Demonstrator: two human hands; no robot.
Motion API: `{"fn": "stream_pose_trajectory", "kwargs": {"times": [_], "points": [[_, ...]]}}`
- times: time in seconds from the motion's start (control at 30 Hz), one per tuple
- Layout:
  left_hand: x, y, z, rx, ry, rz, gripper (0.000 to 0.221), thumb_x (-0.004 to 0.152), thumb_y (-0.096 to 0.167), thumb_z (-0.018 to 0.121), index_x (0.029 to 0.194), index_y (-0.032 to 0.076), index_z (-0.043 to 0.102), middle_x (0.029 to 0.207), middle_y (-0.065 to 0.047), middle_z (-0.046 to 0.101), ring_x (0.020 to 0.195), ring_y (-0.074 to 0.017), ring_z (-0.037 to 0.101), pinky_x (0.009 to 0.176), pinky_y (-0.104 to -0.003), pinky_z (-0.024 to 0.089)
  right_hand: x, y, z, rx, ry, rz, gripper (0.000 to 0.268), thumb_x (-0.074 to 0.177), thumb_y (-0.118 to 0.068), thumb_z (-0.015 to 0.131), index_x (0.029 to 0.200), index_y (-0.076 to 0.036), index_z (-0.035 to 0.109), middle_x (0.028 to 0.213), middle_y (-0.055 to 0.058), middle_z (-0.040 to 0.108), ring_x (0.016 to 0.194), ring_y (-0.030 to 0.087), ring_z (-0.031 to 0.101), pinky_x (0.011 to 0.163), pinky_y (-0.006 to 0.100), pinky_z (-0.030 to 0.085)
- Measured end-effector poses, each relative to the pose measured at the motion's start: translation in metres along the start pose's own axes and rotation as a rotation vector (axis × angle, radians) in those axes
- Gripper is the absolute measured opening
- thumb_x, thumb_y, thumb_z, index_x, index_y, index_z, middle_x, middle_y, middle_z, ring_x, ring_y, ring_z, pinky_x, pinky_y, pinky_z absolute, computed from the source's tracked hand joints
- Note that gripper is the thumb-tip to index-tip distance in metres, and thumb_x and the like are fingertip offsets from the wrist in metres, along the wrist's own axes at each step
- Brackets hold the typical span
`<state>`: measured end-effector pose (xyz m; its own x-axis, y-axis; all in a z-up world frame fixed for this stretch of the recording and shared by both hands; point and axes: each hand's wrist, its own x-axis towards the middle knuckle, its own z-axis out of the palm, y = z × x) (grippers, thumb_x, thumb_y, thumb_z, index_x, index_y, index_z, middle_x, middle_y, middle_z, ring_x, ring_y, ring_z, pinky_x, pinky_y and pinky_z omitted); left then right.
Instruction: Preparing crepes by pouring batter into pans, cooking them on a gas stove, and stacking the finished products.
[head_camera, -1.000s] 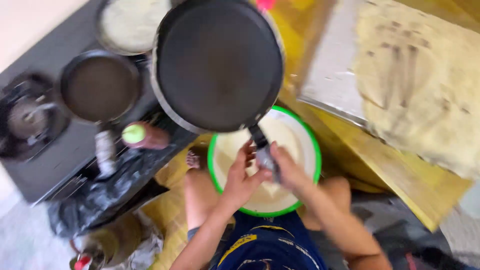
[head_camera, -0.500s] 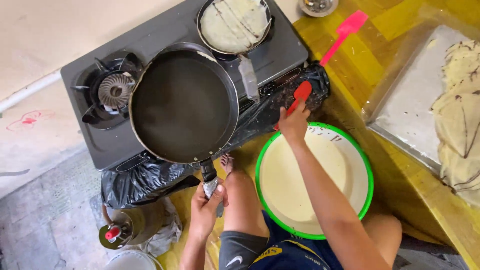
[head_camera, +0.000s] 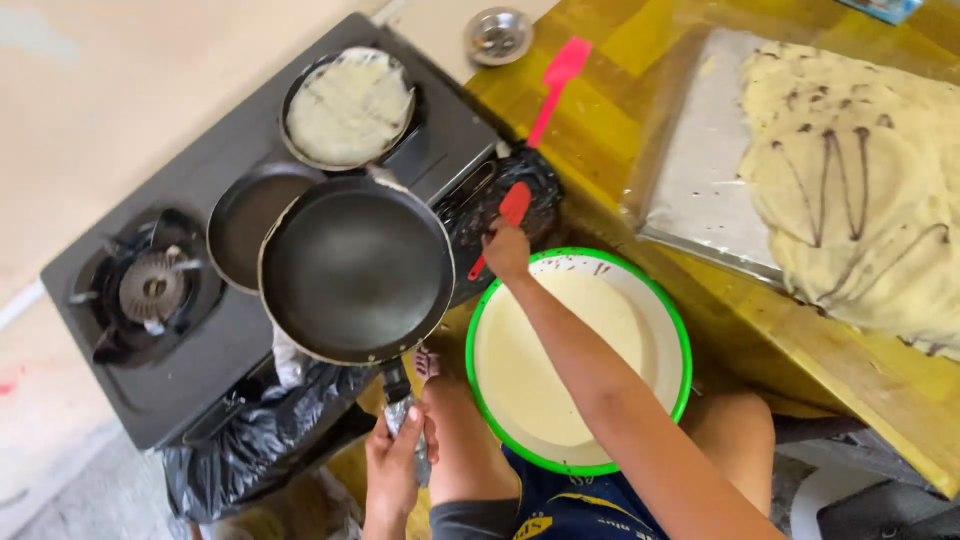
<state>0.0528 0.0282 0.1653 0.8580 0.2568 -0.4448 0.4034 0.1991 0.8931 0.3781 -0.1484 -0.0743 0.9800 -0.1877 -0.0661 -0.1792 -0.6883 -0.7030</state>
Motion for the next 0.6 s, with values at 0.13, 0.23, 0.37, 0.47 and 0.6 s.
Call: {"fn": "stream_pose_trajectory", "kwargs": {"times": [0.13, 0.23, 0.37, 0.47, 0.6], "points": [[0.001, -0.007, 0.005, -0.005, -0.013, -0.023, 0.028, 0.097, 0.026, 0.064, 0.102, -0.002, 0.066, 0.063, -0.013, 0.057, 0.045, -0.0229, 0.052, 0.049, -0.037, 0.042, -0.003, -0.012, -0.014, 0.11, -0.011, 0.117, 0.016, 0.077, -0.019, 0.061, 0.091, -0.017, 0.068, 0.09, 0.016, 0.076, 0.093, 0.041, 0.071, 0.084, 0.049, 0.053], [-0.001, 0.001, 0.016, 0.088, -0.064, 0.0, 0.026, 0.098, 0.026, 0.063, 0.088, 0.002, 0.063, 0.056, -0.012, 0.057, 0.045, -0.0215, 0.052, 0.052, -0.036, 0.042, -0.021, -0.019, -0.055, 0.32, -0.013, 0.285, 0.015, 0.076, -0.019, 0.063, 0.092, -0.019, 0.063, 0.087, 0.012, 0.074, 0.079, 0.033, 0.073, 0.072, 0.041, 0.055], [0.001, 0.003, 0.04, 0.336, -0.119, -0.13, 0.034, 0.095, 0.025, 0.068, 0.069, 0.008, 0.053, 0.049, -0.011, 0.058, 0.041, -0.0187, 0.052, 0.042, -0.034, 0.038, -0.09, 0.059, -0.134, 0.654, 0.126, 0.222, 0.044, 0.076, 0.006, 0.059, 0.11, -0.018, 0.046, 0.097, 0.009, 0.057, 0.071, 0.018, 0.059, 0.049, 0.034, 0.062], [0.003, -0.037, 0.068, 0.252, -0.28, -0.297, 0.036, 0.094, 0.025, 0.071, 0.075, 0.003, 0.052, 0.052, -0.013, 0.051, 0.036, -0.0199, 0.045, 0.03, -0.032, 0.034, -0.208, 0.098, -0.285, 0.435, 0.262, 0.191, 0.065, 0.09, -0.01, 0.057, 0.149, -0.02, 0.031, 0.114, 0.012, 0.068, 0.082, 0.02, 0.069, 0.072, 0.033, 0.057], [-0.016, -0.075, 0.135, 0.452, -0.659, -0.494, 0.03, 0.096, 0.026, 0.07, 0.084, 0.001, 0.058, 0.058, -0.014, 0.055, 0.041, -0.0213, 0.049, 0.038, -0.032, 0.04, -0.37, 0.2, -0.376, -0.008, 0.381, 0.207, 0.052, 0.086, -0.002, 0.046, 0.136, -0.008, 0.058, 0.107, 0.014, 0.061, 0.097, 0.034, 0.061, 0.087, 0.042, 0.044]]}}
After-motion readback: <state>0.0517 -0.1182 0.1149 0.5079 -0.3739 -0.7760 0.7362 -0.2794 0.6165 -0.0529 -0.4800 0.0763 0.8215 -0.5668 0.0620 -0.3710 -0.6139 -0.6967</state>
